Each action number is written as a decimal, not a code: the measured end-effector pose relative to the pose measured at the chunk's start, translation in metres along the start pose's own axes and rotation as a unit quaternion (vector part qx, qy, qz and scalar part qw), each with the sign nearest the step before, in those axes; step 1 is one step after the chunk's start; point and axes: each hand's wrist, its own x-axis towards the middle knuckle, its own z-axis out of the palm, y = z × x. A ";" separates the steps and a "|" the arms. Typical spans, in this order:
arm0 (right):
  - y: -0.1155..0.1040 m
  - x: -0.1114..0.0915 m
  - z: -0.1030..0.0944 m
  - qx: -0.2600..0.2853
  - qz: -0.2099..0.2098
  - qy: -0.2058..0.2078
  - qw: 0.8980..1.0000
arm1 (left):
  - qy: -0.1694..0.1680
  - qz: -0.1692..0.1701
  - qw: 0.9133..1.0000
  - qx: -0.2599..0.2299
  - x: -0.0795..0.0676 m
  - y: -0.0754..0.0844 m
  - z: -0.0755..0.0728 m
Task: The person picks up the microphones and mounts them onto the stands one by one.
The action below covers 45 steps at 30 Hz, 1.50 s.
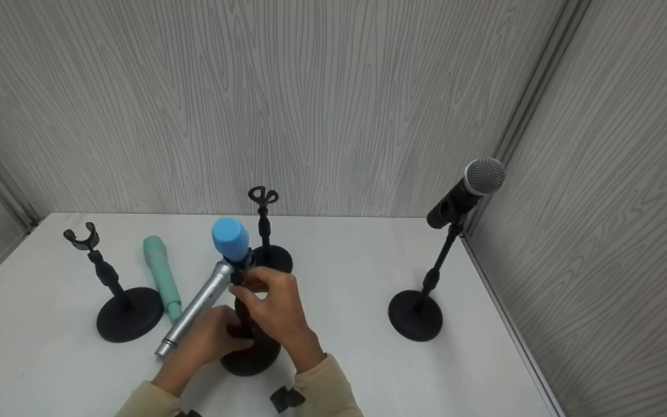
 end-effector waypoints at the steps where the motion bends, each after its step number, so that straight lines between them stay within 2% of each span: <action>1: 0.000 0.000 0.000 0.001 0.002 0.001 1.000 | 0.000 -0.001 1.000 0.000 0.000 0.000 0.000; 11: -0.001 0.000 0.000 0.019 0.008 0.010 1.000 | -0.007 -0.009 1.000 -0.011 -0.001 0.003 -0.001; 27: -0.007 0.003 0.002 0.022 0.012 0.040 0.999 | -0.007 -0.006 1.000 0.001 0.002 0.001 -0.001; 33: -0.010 0.004 0.003 0.021 0.018 0.051 0.998 | -0.012 -0.019 1.000 -0.003 0.000 0.002 -0.002; 45: -0.012 0.007 0.001 0.036 -0.011 0.056 0.998 | -0.010 -0.020 1.000 -0.009 0.001 0.002 0.000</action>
